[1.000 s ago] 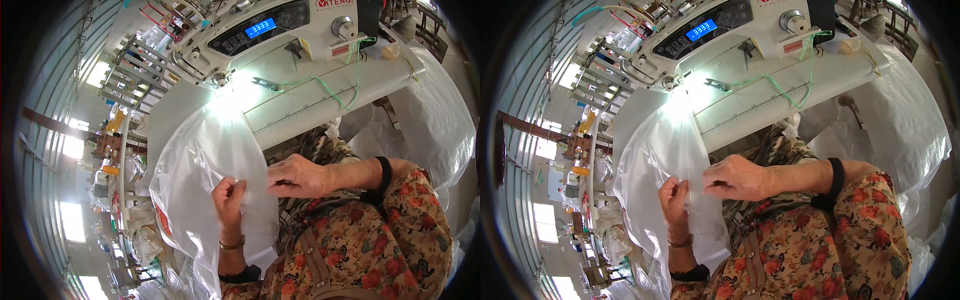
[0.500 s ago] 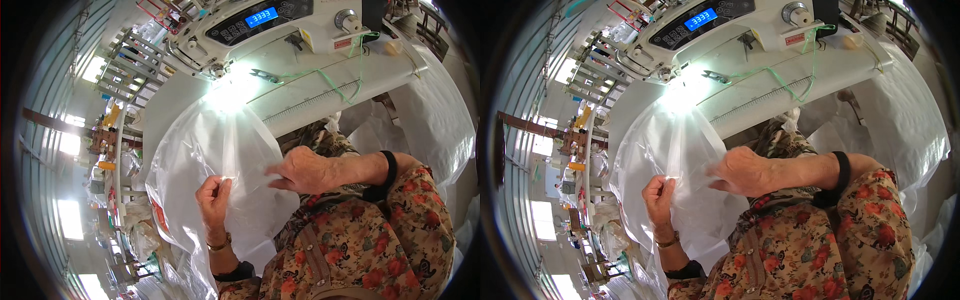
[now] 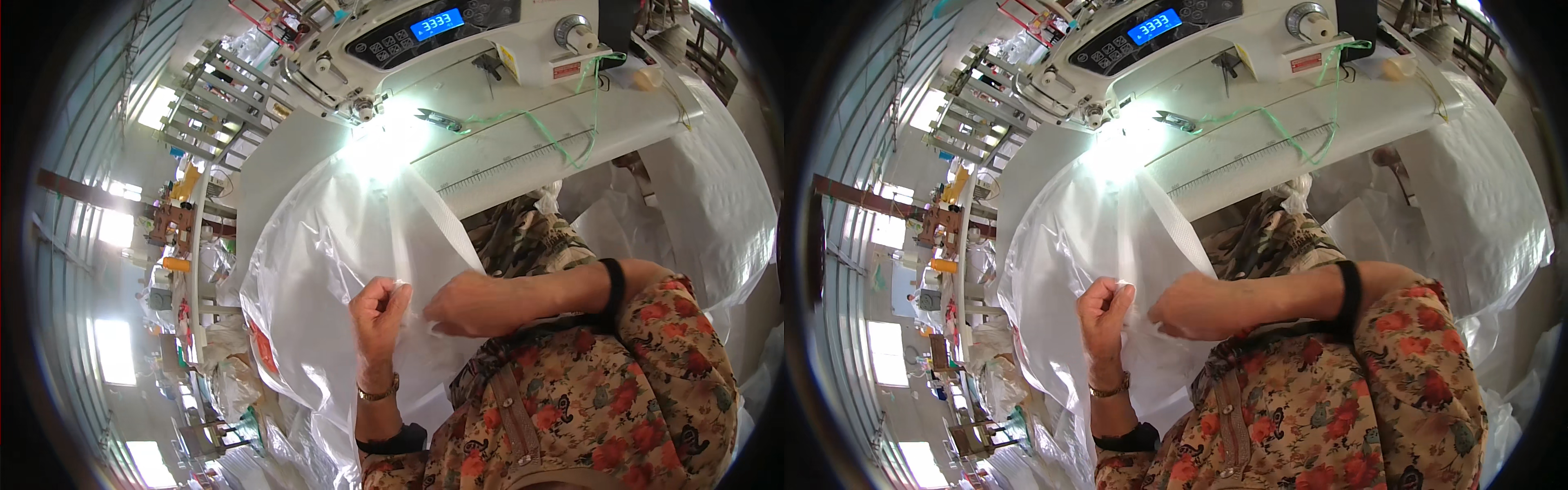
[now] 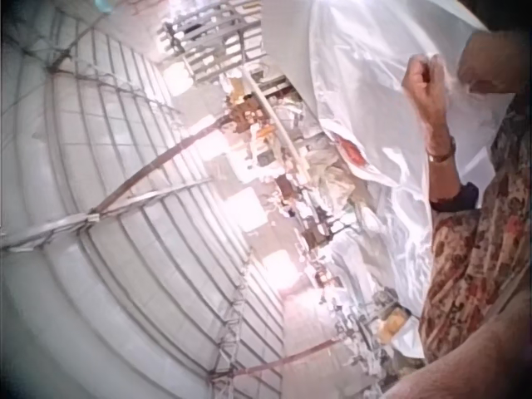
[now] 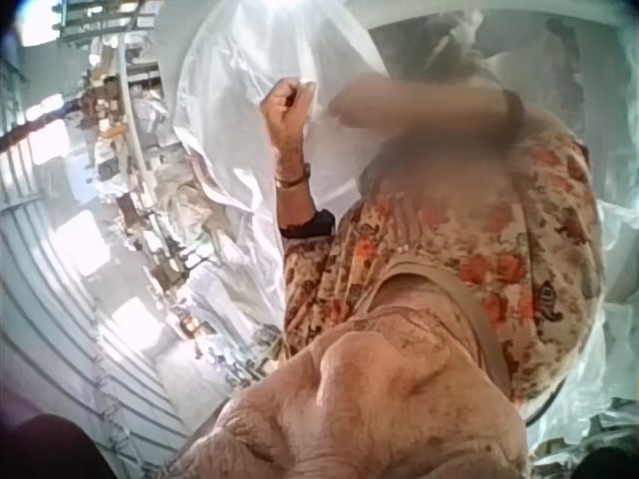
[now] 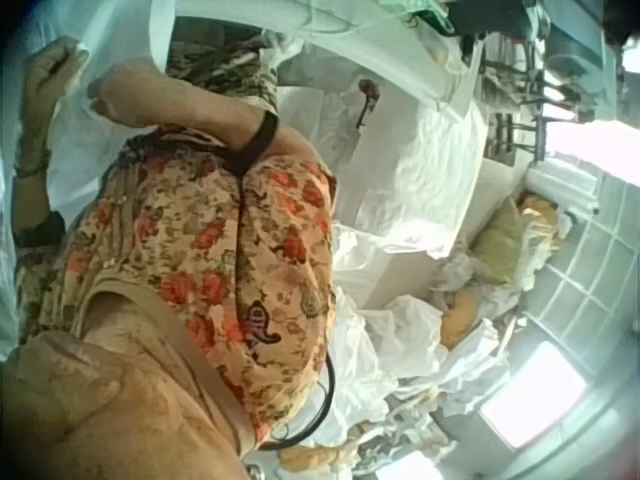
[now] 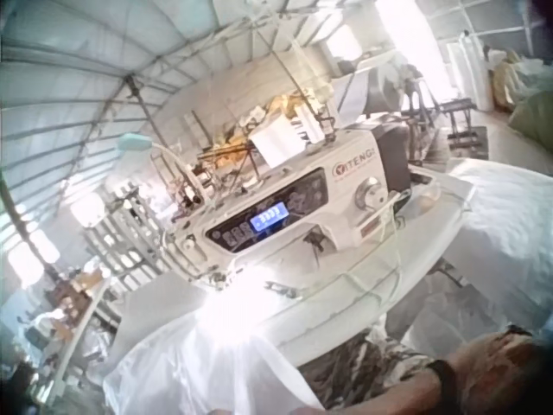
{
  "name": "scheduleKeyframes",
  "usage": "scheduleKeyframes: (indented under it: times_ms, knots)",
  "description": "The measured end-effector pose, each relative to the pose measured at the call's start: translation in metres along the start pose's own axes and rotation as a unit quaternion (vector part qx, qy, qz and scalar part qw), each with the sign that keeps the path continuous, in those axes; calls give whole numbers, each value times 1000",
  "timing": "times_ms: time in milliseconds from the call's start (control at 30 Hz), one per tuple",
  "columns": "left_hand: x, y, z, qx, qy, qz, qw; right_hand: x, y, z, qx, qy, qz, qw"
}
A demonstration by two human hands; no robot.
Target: Sewing and aligning large white plastic sheets using an industrial sewing machine in a manufacturing setting.
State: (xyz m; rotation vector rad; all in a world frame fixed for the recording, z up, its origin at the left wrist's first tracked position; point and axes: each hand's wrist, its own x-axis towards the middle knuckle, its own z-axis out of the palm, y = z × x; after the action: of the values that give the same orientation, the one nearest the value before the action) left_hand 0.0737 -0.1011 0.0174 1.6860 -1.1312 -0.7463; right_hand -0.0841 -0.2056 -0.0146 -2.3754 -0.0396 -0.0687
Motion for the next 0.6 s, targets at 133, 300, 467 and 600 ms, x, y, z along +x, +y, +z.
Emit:
scheduleKeyframes:
  times_ms: [133,300,467,600]
  knots:
    - [-7,-17,2,-13,9,-39,999,-27,12,4,-118,307,-45,943]
    - [-8,-26,11,-35,5,-41,999,-38,34,22,-108,310,127,936]
    - [-11,-26,17,-44,-7,-34,998,-27,16,14,59,283,80,954]
    - [-10,-20,22,-18,-14,-13,1000,-10,1,8,138,260,54,954]
